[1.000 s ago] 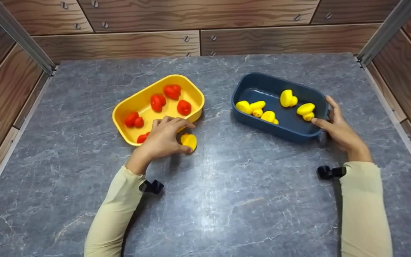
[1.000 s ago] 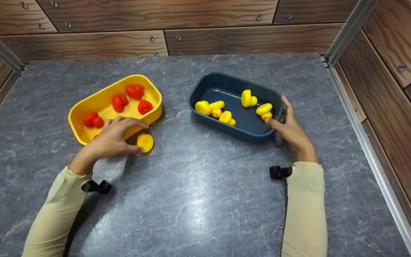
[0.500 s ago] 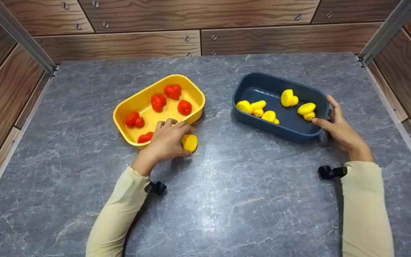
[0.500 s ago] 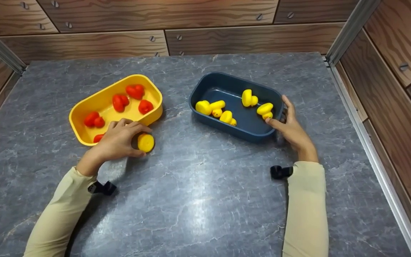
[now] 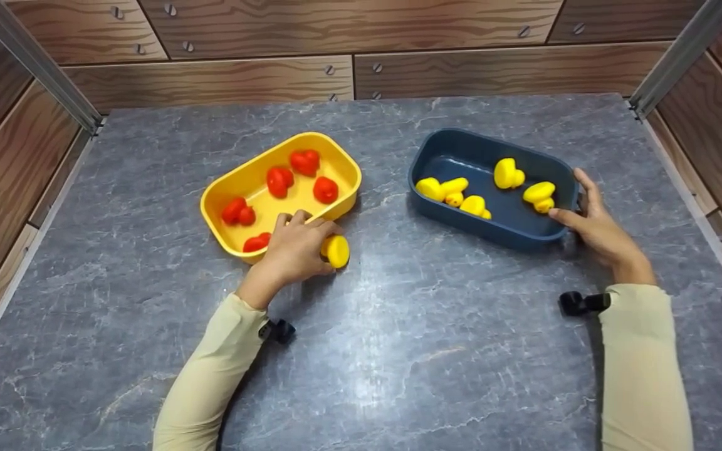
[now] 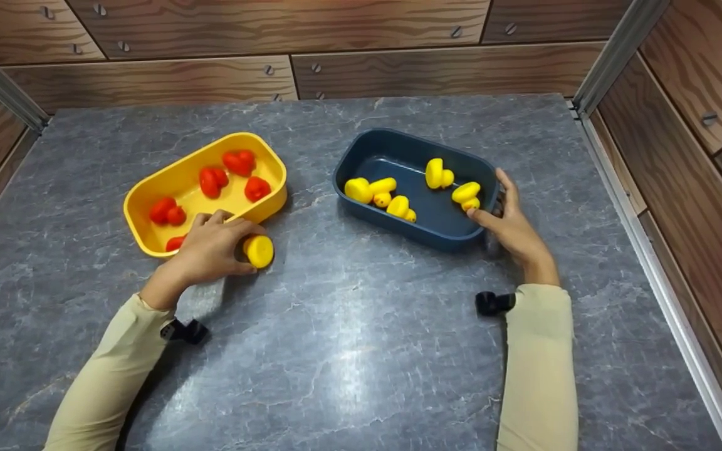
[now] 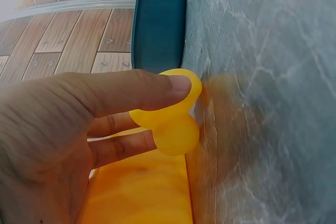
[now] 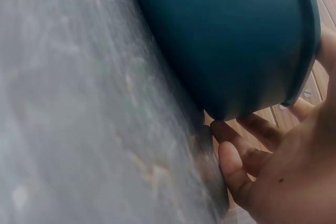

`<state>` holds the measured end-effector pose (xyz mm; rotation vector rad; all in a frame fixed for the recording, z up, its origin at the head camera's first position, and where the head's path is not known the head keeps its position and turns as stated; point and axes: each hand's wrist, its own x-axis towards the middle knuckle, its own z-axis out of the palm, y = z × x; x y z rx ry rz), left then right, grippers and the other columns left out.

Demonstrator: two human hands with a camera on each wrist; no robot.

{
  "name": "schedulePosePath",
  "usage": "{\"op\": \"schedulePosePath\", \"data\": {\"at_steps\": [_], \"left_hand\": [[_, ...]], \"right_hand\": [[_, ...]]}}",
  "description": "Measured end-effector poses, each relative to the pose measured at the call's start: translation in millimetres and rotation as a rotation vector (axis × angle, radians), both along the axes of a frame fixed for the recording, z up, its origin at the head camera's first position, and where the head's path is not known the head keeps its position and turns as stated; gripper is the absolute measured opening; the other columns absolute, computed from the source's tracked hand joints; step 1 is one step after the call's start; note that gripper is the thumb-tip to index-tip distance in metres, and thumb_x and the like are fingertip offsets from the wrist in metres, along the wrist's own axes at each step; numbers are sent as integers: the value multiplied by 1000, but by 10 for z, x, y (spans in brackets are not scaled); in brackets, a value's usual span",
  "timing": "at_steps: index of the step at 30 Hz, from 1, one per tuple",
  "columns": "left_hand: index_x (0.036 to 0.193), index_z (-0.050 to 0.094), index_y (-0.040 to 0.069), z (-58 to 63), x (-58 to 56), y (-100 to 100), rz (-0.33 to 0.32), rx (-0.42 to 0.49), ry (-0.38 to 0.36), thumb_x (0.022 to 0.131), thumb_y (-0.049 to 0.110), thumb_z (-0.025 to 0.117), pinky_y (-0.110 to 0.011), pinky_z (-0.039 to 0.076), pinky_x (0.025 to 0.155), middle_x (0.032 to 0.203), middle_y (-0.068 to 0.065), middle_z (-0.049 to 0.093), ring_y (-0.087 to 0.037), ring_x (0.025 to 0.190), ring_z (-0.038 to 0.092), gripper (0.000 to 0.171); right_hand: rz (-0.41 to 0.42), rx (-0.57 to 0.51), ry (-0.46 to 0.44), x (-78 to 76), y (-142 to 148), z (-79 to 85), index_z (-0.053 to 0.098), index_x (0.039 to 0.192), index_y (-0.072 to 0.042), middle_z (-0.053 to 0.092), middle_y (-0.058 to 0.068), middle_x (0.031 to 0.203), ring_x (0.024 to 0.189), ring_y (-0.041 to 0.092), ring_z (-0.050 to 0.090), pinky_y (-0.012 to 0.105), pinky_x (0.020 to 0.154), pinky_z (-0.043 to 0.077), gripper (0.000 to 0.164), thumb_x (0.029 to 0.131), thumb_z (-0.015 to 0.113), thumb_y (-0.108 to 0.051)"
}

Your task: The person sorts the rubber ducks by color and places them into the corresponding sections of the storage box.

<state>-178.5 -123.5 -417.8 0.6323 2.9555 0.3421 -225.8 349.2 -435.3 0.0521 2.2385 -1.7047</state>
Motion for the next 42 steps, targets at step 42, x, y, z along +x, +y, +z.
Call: {"op": "schedulePosePath", "data": {"at_steps": [42], "left_hand": [[120,60,9,244,73,35,116,855,-65,74,17,82,-42,34,103,111,-7,65,-21,106,56,52]], "right_hand": [[35,71,17,-3,32,-15,-21,150,-36,-23,17,159,148,39,5,31,112,31,90,99,52,-27]]}}
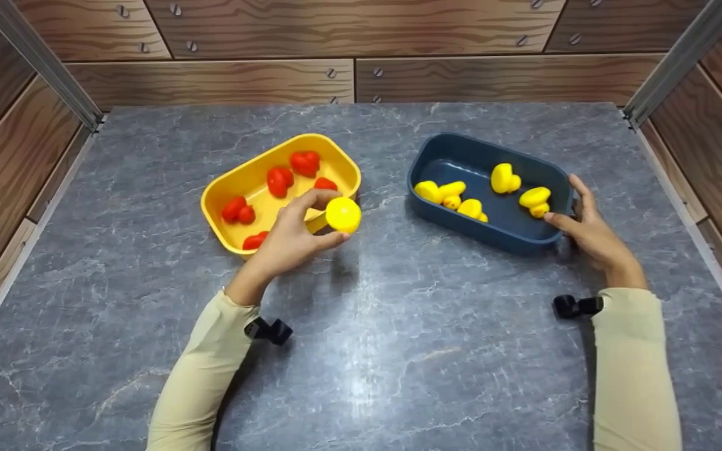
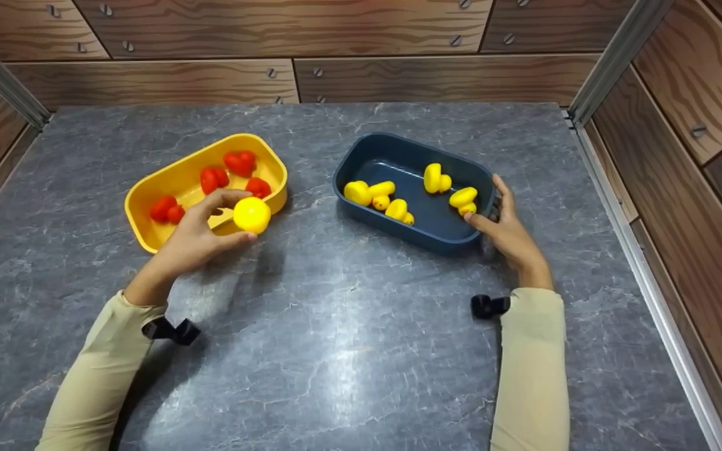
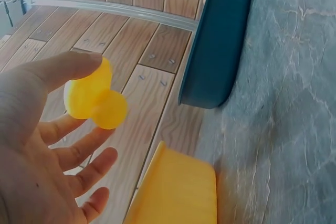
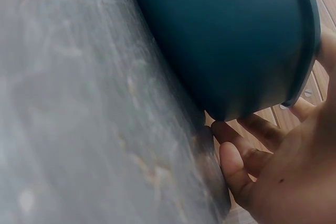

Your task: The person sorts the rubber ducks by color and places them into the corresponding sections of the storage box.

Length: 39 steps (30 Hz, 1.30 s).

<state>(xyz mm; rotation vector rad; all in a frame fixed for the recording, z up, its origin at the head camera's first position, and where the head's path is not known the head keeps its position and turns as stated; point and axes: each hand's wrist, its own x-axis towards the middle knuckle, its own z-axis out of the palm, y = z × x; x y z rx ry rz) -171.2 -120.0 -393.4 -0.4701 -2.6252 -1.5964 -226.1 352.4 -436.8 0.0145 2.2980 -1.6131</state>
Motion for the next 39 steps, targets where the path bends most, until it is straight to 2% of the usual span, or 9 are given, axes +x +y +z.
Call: {"op": "schedulePosePath", "data": {"at_steps": [3,7,11,16,21,23,28,35,39], "left_hand": [[120,60,5,-10,-15,70,-9,81,-6,73,12,82,-42,41,103,110,-9,63,-22,103,55,52],[123,58,1,-25,-47,229,-16,131,15,74,9,82,-41,46,100,113,-13,61,-23,105,54,55],[123,58,1,-12,-79,413,-15,124,67,75,12,81,-36,47,94,115,-12,62,-22,102,55,55],[121,60,3,19,-112,645,-19,145,115,74,16,82,-30,43,86,115,-10,65,-21,99,56,53],[123,59,4,3,-139,867,-24,192,89,75,19,82,-29,42,91,119,-8,64,-18,102,55,55],[124,58,5,-4,-154,952,-22,209,79,75,19,82,-28,40,90,120,-7,64,-17,102,55,56],[125,57,5,-9,-202,1159,-30,251,67,76,19,81,-28,42,90,120,-7,64,-15,102,54,56],[127,56,7,53,-220,1404,-43,308,25,77,19,80,-38,44,98,122,-6,62,-12,105,53,57],[128,56,8,96,-232,1547,-62,317,15,77,18,80,-41,44,97,120,-6,61,-10,102,52,57]], "right_hand": [[-3,7,-3,1,6,-4,-21,150,-36,-22,18,159,147,40,8,34,114,30,89,99,52,-28],[-12,-6,-5,6,4,-25,-21,150,-35,-20,20,159,145,40,13,15,97,41,90,99,52,-26],[-16,-30,-15,3,-21,-57,-21,150,-33,-18,22,159,142,37,20,6,83,42,90,99,52,-26],[-16,-31,-28,-10,-38,-65,-22,150,-33,-18,21,159,141,36,21,7,85,43,91,99,52,-27],[-13,10,-32,-18,-31,-50,-23,150,-33,-21,20,158,146,39,13,19,102,41,92,99,53,-30],[-13,6,-25,-18,-32,-48,-23,150,-33,-21,21,158,146,40,13,18,101,41,92,99,53,-29],[-8,-50,-7,-9,-39,-52,-21,151,-32,-21,22,158,145,43,12,5,83,41,91,99,53,-25],[0,-13,3,-6,-12,-23,-21,150,-34,-22,21,158,146,41,7,14,95,41,90,99,53,-26],[-9,-43,7,-10,-10,-15,-20,151,-35,-21,21,158,145,41,10,11,91,41,90,99,53,-24]]}}
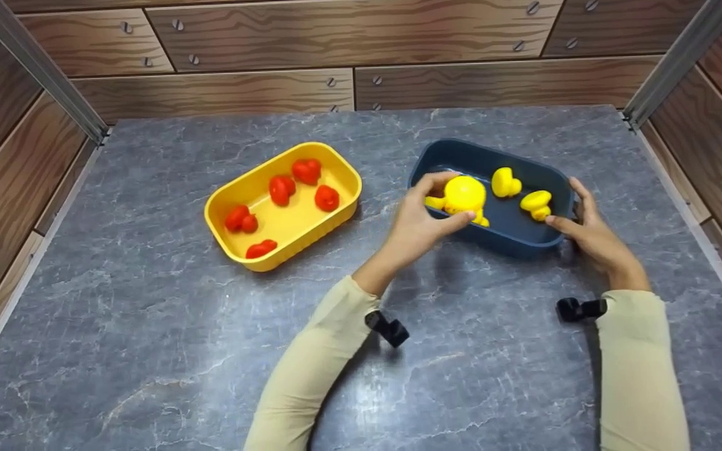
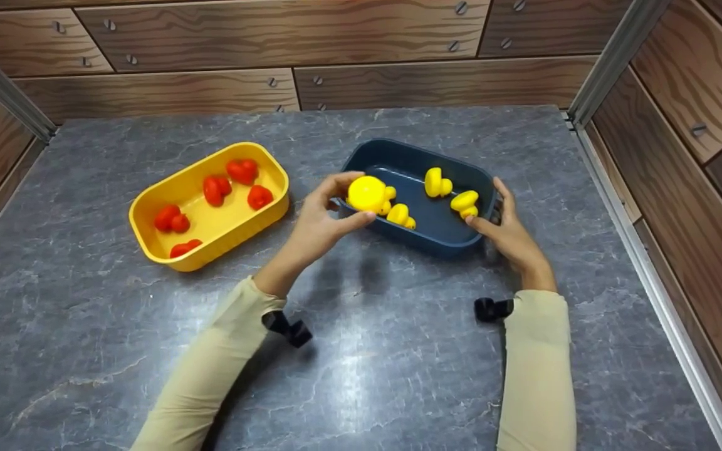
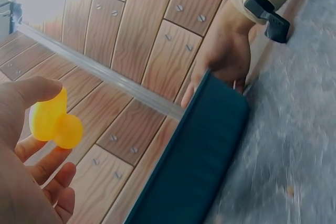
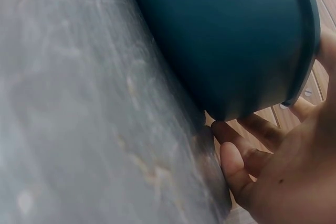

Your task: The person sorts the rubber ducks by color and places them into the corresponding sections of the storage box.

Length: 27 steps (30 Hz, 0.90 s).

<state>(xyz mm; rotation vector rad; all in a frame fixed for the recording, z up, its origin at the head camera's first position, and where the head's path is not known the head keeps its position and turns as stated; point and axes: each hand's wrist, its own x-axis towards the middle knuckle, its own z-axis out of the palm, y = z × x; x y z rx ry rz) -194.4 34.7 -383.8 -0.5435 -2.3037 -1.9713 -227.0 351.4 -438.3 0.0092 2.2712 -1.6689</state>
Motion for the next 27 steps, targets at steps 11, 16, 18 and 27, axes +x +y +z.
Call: {"op": "schedulePosePath", "data": {"at_steps": [11,16,18,27], "left_hand": [[128,57,10,-23,-44,344,-3,-49,-1,76,17,82,-19,43,88,120,-4,63,-5,103,54,58],[128,58,13,-94,-54,509,7,-154,0,76,23,83,-18,42,93,122,-1,65,-7,109,57,59],[129,58,15,-125,-58,567,17,-201,-2,76,26,82,-22,41,96,124,0,65,-10,112,57,59],[130,57,26,-220,-99,674,138,-410,8,77,40,80,-29,33,103,129,12,61,-11,122,47,59]], "right_hand": [[-8,25,3,9,-7,9,-19,150,-36,-20,22,158,144,41,12,7,86,41,90,98,54,-29],[-7,53,-4,-14,5,1,-20,150,-37,-21,19,159,147,40,8,16,100,39,89,99,52,-29],[-1,54,-3,-19,1,-2,-21,150,-37,-20,18,159,147,39,8,22,105,36,89,99,52,-28],[2,57,-11,8,-13,26,-20,150,-38,-19,20,159,146,39,10,12,95,40,89,99,53,-32]]}}
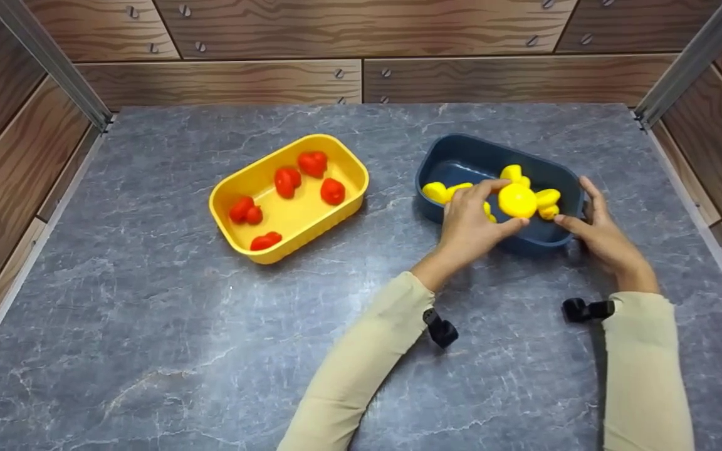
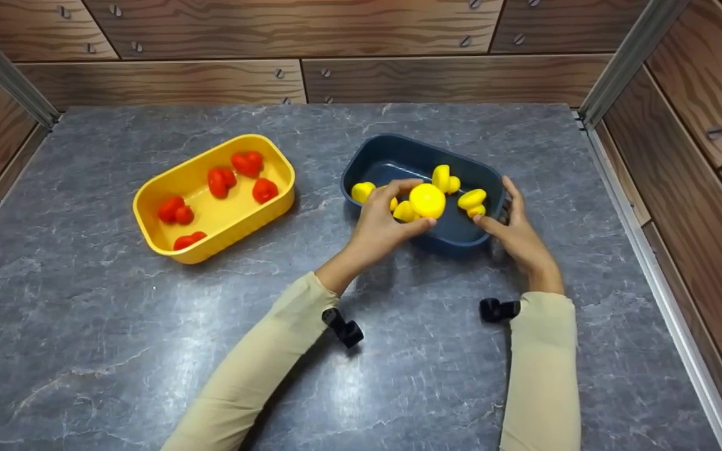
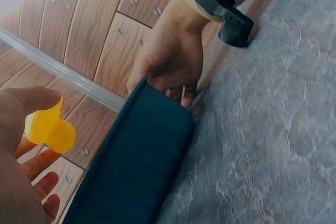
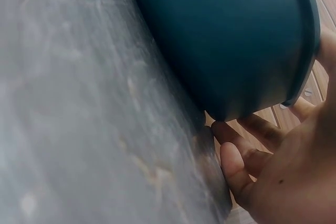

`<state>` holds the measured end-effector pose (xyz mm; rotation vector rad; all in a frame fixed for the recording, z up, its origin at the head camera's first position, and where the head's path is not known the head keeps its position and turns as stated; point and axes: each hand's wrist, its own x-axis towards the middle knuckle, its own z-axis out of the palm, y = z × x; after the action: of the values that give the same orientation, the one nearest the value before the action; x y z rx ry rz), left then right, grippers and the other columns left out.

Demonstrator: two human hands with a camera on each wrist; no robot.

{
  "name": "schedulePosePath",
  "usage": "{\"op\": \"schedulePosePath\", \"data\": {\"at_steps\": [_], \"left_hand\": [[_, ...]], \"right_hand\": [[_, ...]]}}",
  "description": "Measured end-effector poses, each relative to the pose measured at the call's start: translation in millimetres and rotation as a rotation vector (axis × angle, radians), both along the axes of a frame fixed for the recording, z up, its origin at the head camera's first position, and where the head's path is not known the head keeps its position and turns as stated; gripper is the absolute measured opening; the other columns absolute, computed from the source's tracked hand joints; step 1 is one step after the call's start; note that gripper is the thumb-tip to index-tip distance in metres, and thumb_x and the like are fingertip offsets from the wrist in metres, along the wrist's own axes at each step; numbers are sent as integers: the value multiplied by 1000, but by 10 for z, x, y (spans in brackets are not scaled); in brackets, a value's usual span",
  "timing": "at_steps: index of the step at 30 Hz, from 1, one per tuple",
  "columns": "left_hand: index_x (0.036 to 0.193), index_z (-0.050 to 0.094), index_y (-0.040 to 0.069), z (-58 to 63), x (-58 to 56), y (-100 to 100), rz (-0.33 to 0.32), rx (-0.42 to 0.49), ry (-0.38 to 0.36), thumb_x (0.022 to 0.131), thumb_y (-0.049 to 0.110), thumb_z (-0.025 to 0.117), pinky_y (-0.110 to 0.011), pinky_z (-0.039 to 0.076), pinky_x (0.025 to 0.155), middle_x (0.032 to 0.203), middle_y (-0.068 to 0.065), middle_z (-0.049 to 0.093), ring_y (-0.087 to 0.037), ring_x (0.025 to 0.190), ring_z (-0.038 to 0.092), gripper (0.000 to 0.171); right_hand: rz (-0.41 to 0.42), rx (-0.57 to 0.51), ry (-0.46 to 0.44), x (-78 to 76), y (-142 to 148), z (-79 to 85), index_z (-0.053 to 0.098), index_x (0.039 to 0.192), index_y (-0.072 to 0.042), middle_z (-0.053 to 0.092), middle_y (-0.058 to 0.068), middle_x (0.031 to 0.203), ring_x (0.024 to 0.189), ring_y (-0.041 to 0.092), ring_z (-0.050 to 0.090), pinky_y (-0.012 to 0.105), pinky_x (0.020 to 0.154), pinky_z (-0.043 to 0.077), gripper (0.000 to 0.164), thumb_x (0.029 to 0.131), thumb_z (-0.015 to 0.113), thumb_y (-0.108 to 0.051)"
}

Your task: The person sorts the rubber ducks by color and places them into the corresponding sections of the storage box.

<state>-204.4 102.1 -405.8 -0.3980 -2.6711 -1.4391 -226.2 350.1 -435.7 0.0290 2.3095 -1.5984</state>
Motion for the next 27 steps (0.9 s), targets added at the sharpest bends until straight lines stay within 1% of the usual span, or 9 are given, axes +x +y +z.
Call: {"op": "schedulePosePath", "data": {"at_steps": [3,4,7,10,13,18,22,24,27], "left_hand": [[130,57,27,-24,-24,-5,25,-39,13,77,41,79,-30,32,106,128,13,60,-13,127,45,59],[131,57,28,-30,-29,-11,28,-43,11,78,41,79,-31,31,106,128,12,60,-13,128,44,59],[130,57,28,-42,-42,-25,28,-47,11,78,41,79,-32,31,107,126,13,61,-13,128,44,59],[130,57,28,-43,-53,-32,23,-51,13,78,41,79,-32,32,106,125,13,61,-13,127,45,59],[132,55,28,-39,-65,-29,15,-66,13,78,42,78,-31,33,104,126,13,61,-12,126,46,60],[133,54,28,-36,-83,-21,13,-75,8,79,42,78,-28,34,100,126,14,61,-11,125,47,61],[133,55,27,-29,-90,-15,15,-87,20,79,44,77,-28,35,99,127,13,62,-11,124,49,61],[133,55,26,-21,-91,-12,13,-96,26,79,44,77,-28,35,99,127,13,62,-11,122,50,61],[134,54,26,-6,-92,-12,14,-105,32,79,44,77,-27,35,98,128,13,61,-11,120,51,61]], "right_hand": [[-4,-5,-2,-2,4,-2,-20,150,-38,-20,20,159,147,39,9,16,101,40,90,98,53,-31],[-4,-2,-3,-3,4,-4,-20,150,-37,-20,20,159,147,39,8,16,100,40,90,98,53,-31],[-4,-20,-6,-8,6,-19,-20,150,-36,-20,20,159,146,40,9,13,95,41,90,98,53,-30],[-11,-34,-3,-4,8,-24,-20,150,-36,-19,20,159,145,40,11,5,83,40,90,98,53,-29],[-17,-35,0,5,13,-23,-20,150,-36,-18,21,159,145,39,12,4,82,40,90,98,54,-29],[-17,-31,8,12,19,-23,-19,150,-36,-17,22,159,145,38,13,5,82,39,90,98,54,-29],[-7,-73,20,12,19,-24,-17,151,-35,-16,22,159,143,35,16,6,84,40,90,98,54,-26],[-6,-76,23,9,17,-23,-17,151,-35,-15,23,159,143,35,16,7,85,40,89,98,54,-25],[-5,-42,19,7,16,-16,-17,151,-37,-16,22,159,145,36,12,10,92,39,89,98,54,-27]]}}
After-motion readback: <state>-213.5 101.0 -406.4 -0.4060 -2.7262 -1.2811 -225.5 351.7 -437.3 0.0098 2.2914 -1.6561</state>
